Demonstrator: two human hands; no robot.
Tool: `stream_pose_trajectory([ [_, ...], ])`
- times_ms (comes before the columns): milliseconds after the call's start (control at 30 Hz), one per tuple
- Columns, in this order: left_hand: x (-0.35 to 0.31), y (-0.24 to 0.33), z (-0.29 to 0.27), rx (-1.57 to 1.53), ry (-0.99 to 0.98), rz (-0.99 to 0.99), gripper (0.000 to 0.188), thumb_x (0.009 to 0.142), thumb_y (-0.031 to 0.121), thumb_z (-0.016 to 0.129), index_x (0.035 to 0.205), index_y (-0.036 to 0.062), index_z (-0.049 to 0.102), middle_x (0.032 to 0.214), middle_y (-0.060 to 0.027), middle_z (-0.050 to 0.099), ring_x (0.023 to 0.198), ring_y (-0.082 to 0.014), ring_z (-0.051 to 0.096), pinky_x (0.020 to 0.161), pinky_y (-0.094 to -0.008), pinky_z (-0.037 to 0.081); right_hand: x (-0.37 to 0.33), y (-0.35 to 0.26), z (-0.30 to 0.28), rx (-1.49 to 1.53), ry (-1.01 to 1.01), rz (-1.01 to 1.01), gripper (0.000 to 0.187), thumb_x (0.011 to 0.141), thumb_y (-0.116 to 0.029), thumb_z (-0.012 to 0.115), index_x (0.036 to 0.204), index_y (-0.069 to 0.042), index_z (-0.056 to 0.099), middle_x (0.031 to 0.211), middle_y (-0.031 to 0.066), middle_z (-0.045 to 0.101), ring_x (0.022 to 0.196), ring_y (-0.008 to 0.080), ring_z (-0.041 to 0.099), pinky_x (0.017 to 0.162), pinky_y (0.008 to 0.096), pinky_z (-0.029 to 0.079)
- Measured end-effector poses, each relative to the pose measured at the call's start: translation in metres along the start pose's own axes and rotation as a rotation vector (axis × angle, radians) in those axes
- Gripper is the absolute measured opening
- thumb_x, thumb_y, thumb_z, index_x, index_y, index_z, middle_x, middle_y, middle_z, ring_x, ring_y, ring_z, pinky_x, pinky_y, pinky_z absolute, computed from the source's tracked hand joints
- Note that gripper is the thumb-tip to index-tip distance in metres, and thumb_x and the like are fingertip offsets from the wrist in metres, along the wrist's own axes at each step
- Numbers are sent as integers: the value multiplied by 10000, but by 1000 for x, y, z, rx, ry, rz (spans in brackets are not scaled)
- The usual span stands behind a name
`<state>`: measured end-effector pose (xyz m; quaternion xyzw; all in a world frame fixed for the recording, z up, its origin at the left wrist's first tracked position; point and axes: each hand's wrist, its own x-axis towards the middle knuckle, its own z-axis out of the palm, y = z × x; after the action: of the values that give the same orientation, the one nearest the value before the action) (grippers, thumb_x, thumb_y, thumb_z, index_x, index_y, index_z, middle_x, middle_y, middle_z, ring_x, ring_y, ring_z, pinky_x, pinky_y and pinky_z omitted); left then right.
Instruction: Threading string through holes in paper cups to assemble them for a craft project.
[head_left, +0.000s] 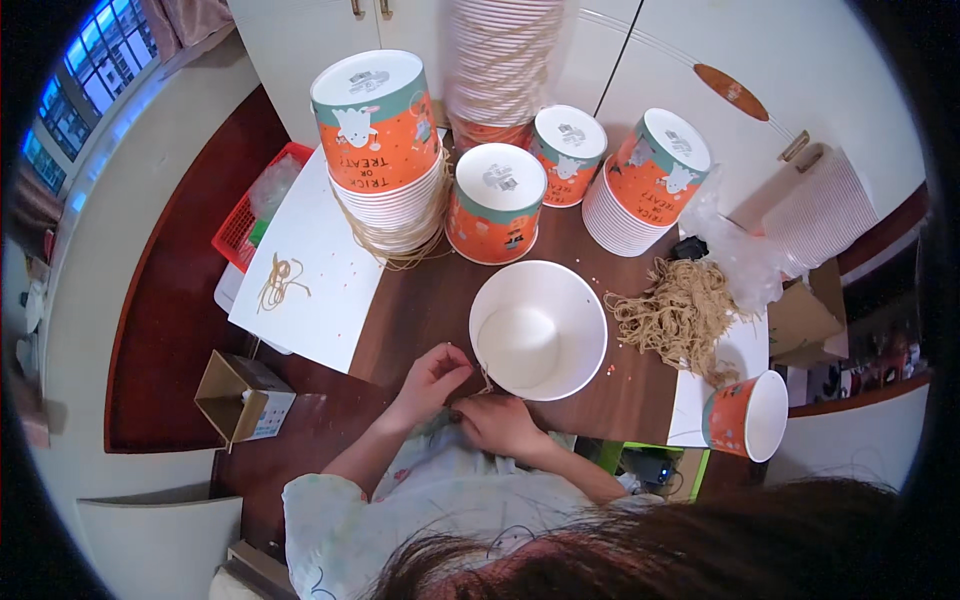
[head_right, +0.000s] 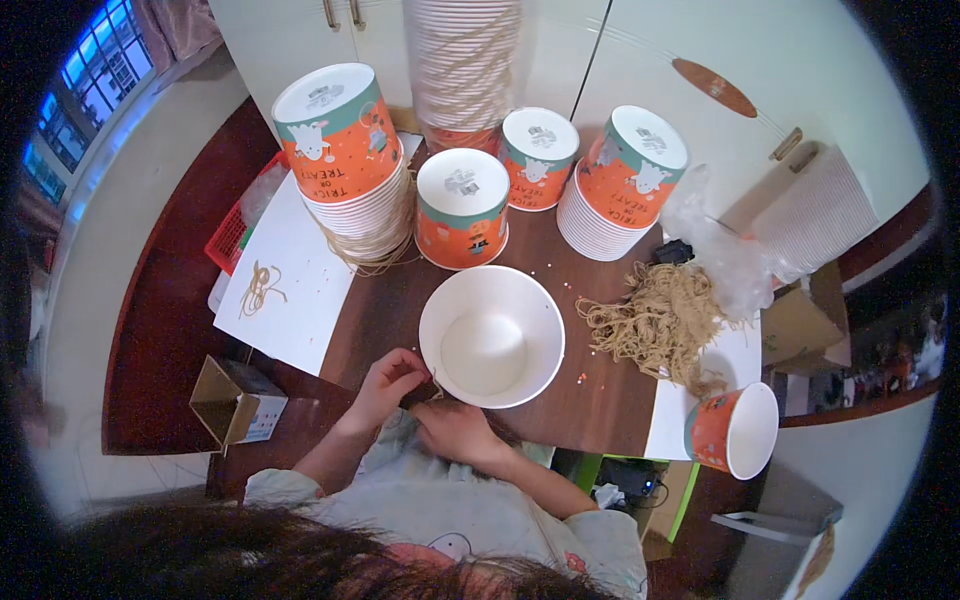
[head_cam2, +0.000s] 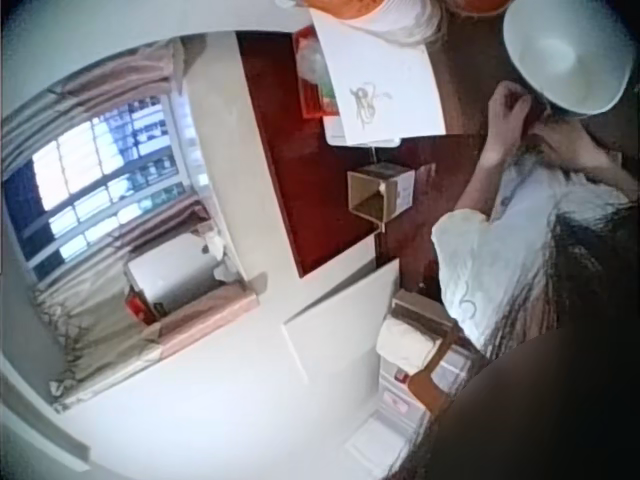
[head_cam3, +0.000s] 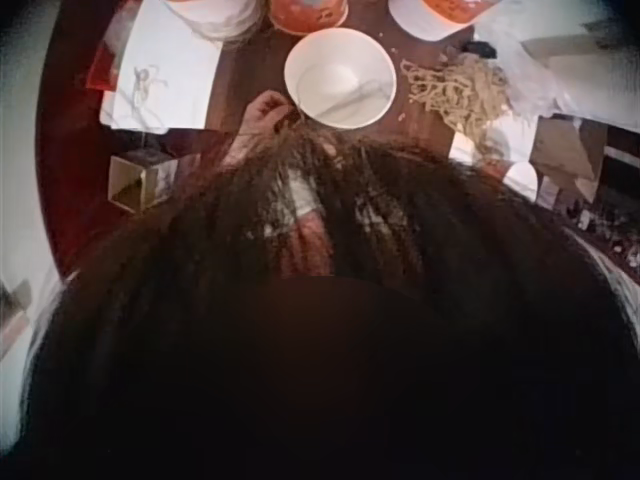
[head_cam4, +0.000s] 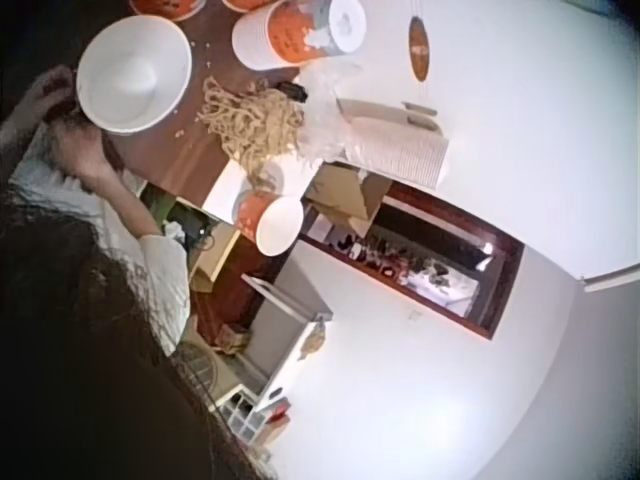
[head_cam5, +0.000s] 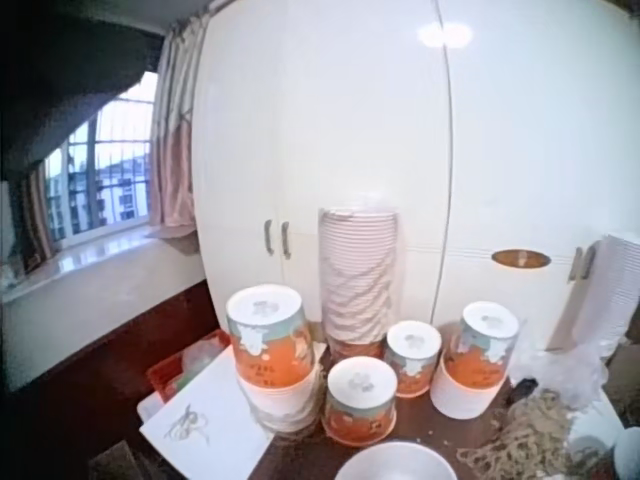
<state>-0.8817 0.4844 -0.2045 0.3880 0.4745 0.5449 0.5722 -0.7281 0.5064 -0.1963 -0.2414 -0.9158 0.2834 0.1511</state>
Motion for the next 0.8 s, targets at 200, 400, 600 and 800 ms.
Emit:
stream_pose_trajectory([
  [200, -10, 2, -3, -49, -125, 53, 162, 815, 42, 542, 974, 17, 529, 890, -19, 561, 823, -67, 518, 710, -204, 424, -4, 3, 8, -24, -77, -69, 175, 693, -142, 532, 849, -62, 533, 718, 112, 587, 690, 274, 592, 624, 390, 468],
  [400, -14, -1, -1, 237, -154, 66, 117, 798, 37, 572, 899, -19, 589, 860, -58, 589, 818, -120, 558, 745, -248, 445, -5, 3, 10, 2, 0, -136, 209, 688, -147, 540, 873, -51, 525, 775, 132, 587, 700, 287, 590, 631, 398, 479],
  [600, -17, -5, -2, 302, -103, 144, 98, 804, 62, 577, 847, -16, 616, 824, -64, 620, 746, -93, 573, 662, -221, 456, -9, 4, 14, -22, 34, -146, 185, 672, -143, 546, 829, -47, 523, 742, 132, 582, 684, 288, 586, 595, 393, 481],
  [800, -12, 5, 3, 194, -90, 54, 101, 805, 66, 578, 846, -16, 620, 811, -56, 618, 769, -89, 571, 673, -216, 453, -10, 1, 18, -157, -159, -149, 113, 673, -139, 532, 737, -47, 520, 651, 119, 562, 634, 280, 584, 556, 426, 474],
])
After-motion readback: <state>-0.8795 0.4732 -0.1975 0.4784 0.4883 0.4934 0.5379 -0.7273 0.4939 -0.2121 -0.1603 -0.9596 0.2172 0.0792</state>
